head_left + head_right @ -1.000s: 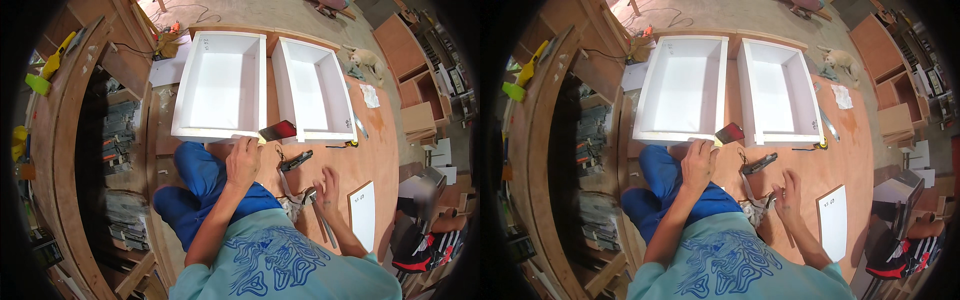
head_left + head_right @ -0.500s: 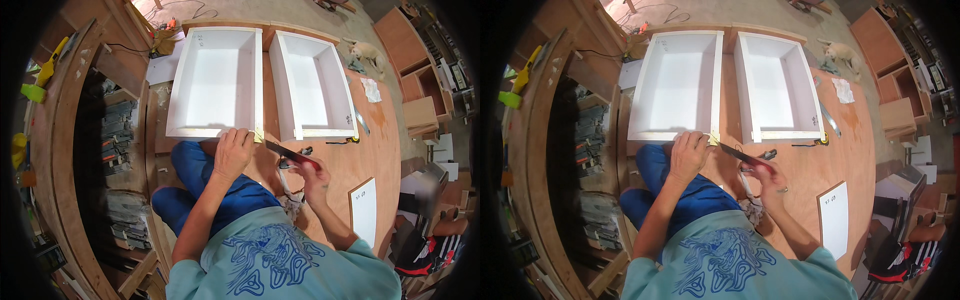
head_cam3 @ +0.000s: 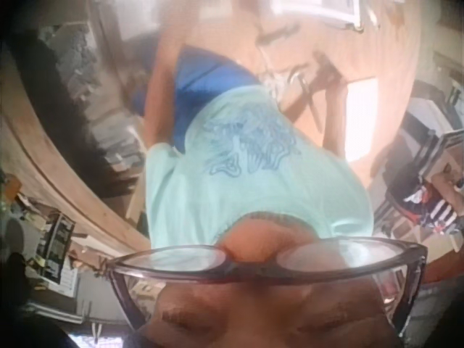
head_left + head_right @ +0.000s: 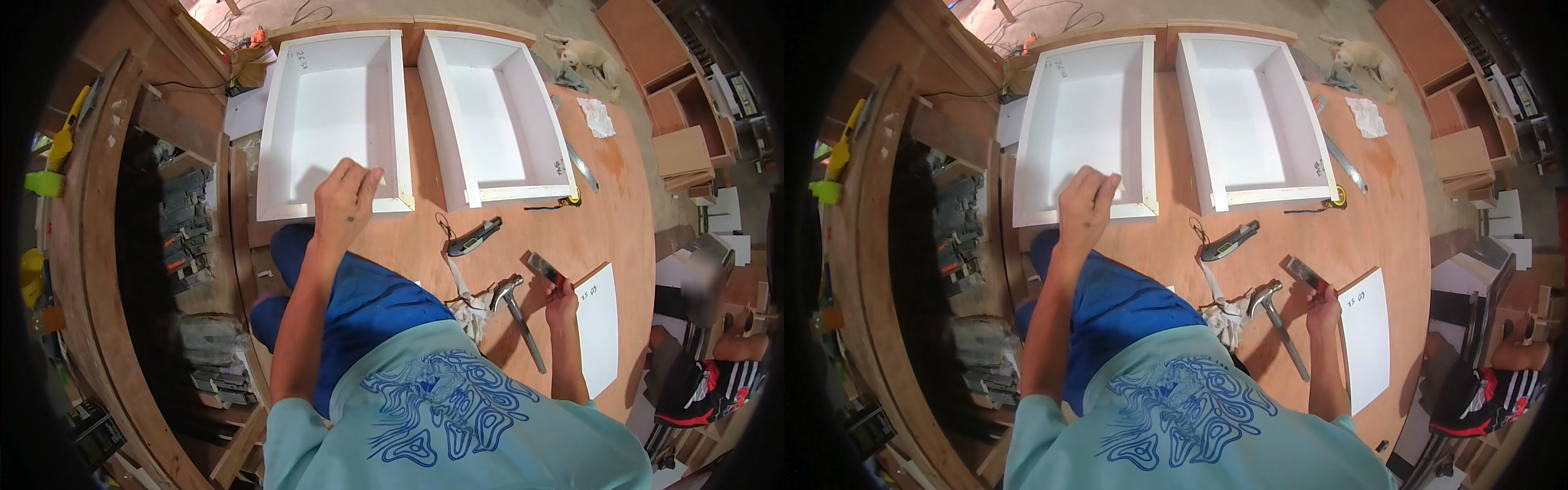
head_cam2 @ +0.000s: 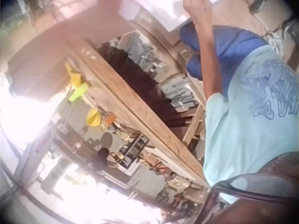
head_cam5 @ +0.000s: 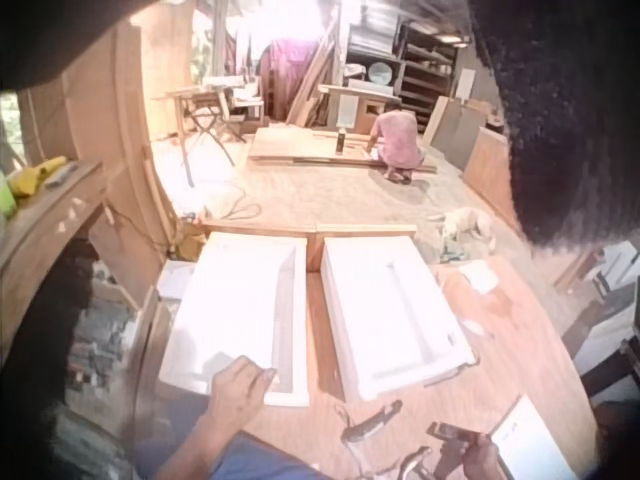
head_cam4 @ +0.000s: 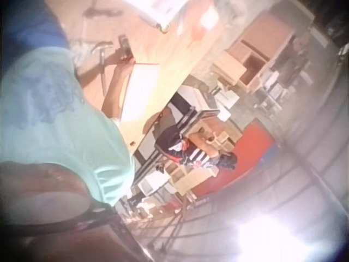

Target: The person is assembling two white wooden boxes on the floor. They use a hammer to drive nails into the box edges and a red sanding block to smooth the surfaces. The person repeatedly hammers nails and sands the boxes throughout the clip.

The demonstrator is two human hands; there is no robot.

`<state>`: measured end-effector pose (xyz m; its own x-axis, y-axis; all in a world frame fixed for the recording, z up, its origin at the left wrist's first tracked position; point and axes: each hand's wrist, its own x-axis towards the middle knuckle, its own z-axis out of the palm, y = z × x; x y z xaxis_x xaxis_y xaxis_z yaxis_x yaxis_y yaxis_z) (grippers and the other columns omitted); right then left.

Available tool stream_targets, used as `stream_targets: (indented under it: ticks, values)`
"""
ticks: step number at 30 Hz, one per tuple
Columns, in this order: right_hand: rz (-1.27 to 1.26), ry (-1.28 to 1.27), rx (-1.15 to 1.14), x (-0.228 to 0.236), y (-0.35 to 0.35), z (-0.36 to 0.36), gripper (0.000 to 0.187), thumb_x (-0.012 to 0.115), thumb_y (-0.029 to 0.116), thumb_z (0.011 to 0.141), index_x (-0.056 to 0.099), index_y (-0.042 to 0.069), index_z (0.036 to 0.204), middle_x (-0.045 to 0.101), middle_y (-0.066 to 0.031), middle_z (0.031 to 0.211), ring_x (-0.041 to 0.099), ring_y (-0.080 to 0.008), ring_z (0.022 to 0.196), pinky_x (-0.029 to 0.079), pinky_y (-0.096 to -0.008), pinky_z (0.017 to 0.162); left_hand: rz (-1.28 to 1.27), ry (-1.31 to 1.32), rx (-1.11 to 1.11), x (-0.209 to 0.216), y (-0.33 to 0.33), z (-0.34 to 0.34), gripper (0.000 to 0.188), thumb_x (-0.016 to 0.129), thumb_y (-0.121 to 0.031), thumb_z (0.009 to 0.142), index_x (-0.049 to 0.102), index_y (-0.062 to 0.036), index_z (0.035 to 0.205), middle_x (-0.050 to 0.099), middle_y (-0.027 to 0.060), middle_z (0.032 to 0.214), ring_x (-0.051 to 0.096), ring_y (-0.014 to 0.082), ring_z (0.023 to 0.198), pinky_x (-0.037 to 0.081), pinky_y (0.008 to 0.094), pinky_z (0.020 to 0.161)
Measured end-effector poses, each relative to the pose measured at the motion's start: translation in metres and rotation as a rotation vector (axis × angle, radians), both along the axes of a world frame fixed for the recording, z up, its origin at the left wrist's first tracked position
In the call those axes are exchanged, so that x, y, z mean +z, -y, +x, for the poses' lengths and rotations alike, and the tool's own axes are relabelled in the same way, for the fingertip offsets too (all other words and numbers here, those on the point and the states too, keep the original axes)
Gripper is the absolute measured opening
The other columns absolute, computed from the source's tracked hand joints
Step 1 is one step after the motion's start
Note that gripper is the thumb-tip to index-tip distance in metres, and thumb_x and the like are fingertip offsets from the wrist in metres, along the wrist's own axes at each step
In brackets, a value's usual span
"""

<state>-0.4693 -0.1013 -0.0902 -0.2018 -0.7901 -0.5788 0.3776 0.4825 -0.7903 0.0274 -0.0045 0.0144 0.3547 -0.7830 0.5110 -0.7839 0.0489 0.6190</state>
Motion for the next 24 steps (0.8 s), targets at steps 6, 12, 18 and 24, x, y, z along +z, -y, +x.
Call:
stream_targets:
  ticks: [6,12,18,24]
  values:
    - [0.021,-0.312,0.147,-0.020,-0.002,-0.019,0.020,0.063,0.014,0.099,0.061,-0.001,0.112,0.068,-0.0123,0.096,0.064,-0.0241,0.077,0.057,-0.0377,0.070,0.342,0.134,-0.192,-0.015,-0.038,-0.062,0.035,0.072,-0.032,0.091,0.066,-0.0022,0.073,0.061,0.0132,0.076,0.065,0.0329,0.068,0.053,0.0428,0.058]
    - [-0.614,-1.183,0.314,-0.006,-0.024,0.050,0.028,0.065,0.004,0.094,0.060,-0.006,0.120,0.068,-0.0172,0.099,0.068,-0.0309,0.091,0.055,-0.0392,0.085,0.431,0.128,-0.023,-0.027,-0.038,-0.069,0.023,0.069,-0.022,0.093,0.069,-0.0016,0.083,0.064,0.0161,0.082,0.065,0.0363,0.068,0.053,0.0476,0.060]
    - [-0.420,-0.306,0.787,0.048,-0.054,0.204,0.021,0.061,0.010,0.101,0.070,-0.003,0.116,0.071,-0.0094,0.101,0.068,-0.0135,0.089,0.056,-0.0270,0.076,0.114,0.223,0.091,-0.006,-0.012,-0.049,0.023,0.077,-0.007,0.081,0.071,0.0002,0.102,0.067,0.0130,0.101,0.061,0.0328,0.098,0.049,0.0449,0.086]
    - [-0.069,0.034,0.887,0.085,-0.018,0.319,0.021,0.058,0.006,0.099,0.068,-0.007,0.112,0.071,-0.0111,0.097,0.067,-0.0148,0.085,0.056,-0.0267,0.066,0.198,0.090,-0.008,-0.022,-0.008,-0.038,0.032,0.078,-0.016,0.082,0.071,0.0014,0.108,0.069,0.0131,0.109,0.061,0.0308,0.104,0.040,0.0435,0.101]
